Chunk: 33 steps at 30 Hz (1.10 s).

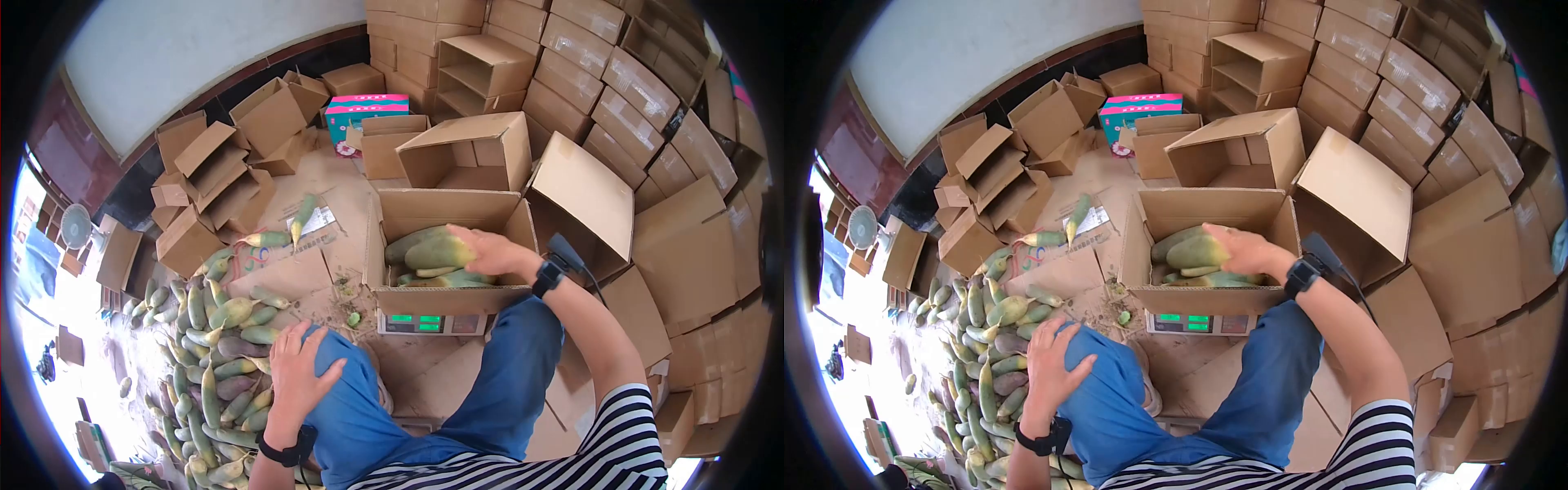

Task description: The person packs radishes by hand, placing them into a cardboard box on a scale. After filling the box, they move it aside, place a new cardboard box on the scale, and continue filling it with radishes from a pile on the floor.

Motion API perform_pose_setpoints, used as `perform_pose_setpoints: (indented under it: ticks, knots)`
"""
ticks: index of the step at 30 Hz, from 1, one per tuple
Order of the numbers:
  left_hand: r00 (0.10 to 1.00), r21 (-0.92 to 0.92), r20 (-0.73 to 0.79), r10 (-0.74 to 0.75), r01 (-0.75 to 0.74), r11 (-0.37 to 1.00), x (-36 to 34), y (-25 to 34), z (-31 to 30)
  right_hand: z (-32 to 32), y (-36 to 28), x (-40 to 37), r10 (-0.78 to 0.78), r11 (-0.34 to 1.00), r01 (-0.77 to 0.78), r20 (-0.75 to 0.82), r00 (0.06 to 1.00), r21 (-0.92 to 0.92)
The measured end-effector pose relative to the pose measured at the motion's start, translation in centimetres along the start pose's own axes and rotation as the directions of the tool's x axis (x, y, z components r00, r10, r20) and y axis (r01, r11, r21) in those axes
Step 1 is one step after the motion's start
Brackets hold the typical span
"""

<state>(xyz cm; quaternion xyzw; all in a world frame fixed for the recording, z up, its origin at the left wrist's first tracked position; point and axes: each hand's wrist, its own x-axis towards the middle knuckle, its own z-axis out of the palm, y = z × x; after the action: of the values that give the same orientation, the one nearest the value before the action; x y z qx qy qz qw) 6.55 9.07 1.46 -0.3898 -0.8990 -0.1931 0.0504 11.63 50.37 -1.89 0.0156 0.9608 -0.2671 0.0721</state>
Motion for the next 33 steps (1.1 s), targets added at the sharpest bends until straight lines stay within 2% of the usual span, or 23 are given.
perform_pose_setpoints:
  ticks: [1, 2, 3, 5, 6, 7, 9, 11, 13, 15, 17, 19, 21, 22, 25, 27, 29, 30, 31, 33]
  knots:
    - [1.000, 0.005, 0.003, 0.002, -0.002, 1.000, 0.1, 0.0, -0.1, 0.5, 0.0, 0.4, -0.088, 0.996, 0.087, 0.053, 0.995, 0.011]
    - [1.000, 0.003, 0.002, -0.004, 0.004, 1.000, 0.2, 0.1, -0.2, 1.1, 0.0, 0.7, -0.005, 1.000, 0.003, 0.130, 0.992, 0.014]
    - [1.000, -0.004, 0.004, -0.010, 0.010, 1.000, 0.3, 0.2, -0.2, 2.5, 1.1, 1.6, 0.003, 1.000, -0.006, 0.132, 0.991, 0.020]
    - [1.000, -0.004, 0.012, -0.004, 0.004, 1.000, 0.4, 0.2, -0.1, 6.1, 4.6, 3.2, -0.131, 0.978, 0.129, 0.000, 0.991, -0.167]
    - [1.000, 0.004, 0.006, -0.001, 0.001, 1.000, 0.5, 0.1, -0.1, 5.3, 4.0, 2.9, -0.013, 0.962, 0.031, 0.070, 0.997, -0.273]
    - [1.000, -0.001, 0.014, 0.006, -0.006, 1.000, 0.5, 0.2, -0.1, 5.6, 4.2, 2.8, -0.002, 0.963, 0.021, 0.070, 0.998, -0.269]
    - [1.000, -0.013, -0.006, 0.005, -0.005, 1.000, 0.6, 0.2, -0.1, 5.4, 3.6, 2.6, 0.044, 0.901, 0.025, 0.147, 0.988, -0.432]
    - [1.000, -0.025, -0.012, 0.009, -0.009, 1.000, 0.7, 0.2, -0.1, 4.7, 2.4, 1.9, 0.059, 0.917, -0.010, 0.111, 0.992, -0.398]
    - [1.000, -0.034, -0.006, 0.005, -0.005, 0.999, 0.6, 0.1, -0.1, 2.5, 1.0, 0.7, -0.090, 0.974, 0.044, -0.202, 0.975, -0.223]
    - [1.000, -0.023, -0.019, 0.023, -0.024, 0.999, 0.6, 0.0, 0.0, 0.1, 0.0, -1.4, -0.125, 0.992, 0.104, -0.364, 0.923, -0.078]
    - [1.000, -0.002, -0.005, 0.023, -0.023, 1.000, 0.5, -0.1, 0.0, -1.9, -2.3, -4.7, -0.071, 0.997, 0.076, -0.454, 0.888, -0.009]
    - [1.000, -0.027, -0.016, 0.014, -0.015, 1.000, 0.3, -0.1, -0.2, -2.3, -4.1, -8.8, 0.090, 0.992, -0.044, -0.409, 0.908, 0.120]
    - [1.000, -0.026, 0.007, 0.003, -0.002, 1.000, -0.1, -0.3, -0.2, -1.1, -4.4, -12.9, 0.131, 0.987, -0.091, -0.349, 0.928, 0.129]
    - [1.000, -0.004, -0.003, 0.002, -0.002, 1.000, -0.2, -0.4, -0.2, 0.0, -4.1, -14.9, 0.169, 0.979, -0.130, -0.269, 0.948, 0.156]
    - [1.000, 0.013, -0.004, 0.001, -0.001, 1.000, -0.5, -0.8, 0.1, 0.9, -3.3, -17.4, 0.142, 0.981, -0.100, -0.260, 0.955, 0.169]
    - [1.000, 0.036, -0.024, 0.013, -0.012, 0.999, -0.5, -0.8, 0.3, 0.7, -3.3, -17.4, 0.200, 0.963, -0.144, -0.245, 0.949, 0.230]
    - [0.999, 0.039, -0.022, 0.024, -0.023, 0.999, -0.4, -0.6, 0.3, 0.5, -2.9, -17.1, 0.327, 0.872, -0.255, -0.110, 0.938, 0.418]
    - [0.999, 0.043, -0.026, 0.026, -0.025, 0.999, -0.4, -0.5, 0.4, 0.5, -2.9, -17.0, 0.353, 0.828, -0.259, -0.104, 0.930, 0.497]
    - [0.999, 0.041, -0.030, 0.031, -0.030, 0.999, -0.4, -0.3, 0.3, 0.7, -2.7, -16.9, 0.354, 0.829, -0.258, -0.109, 0.929, 0.496]
    - [0.999, 0.041, -0.039, 0.029, -0.028, 0.999, -0.5, -0.1, 0.2, 1.1, -2.4, -16.9, 0.354, 0.719, -0.189, -0.119, 0.928, 0.669]
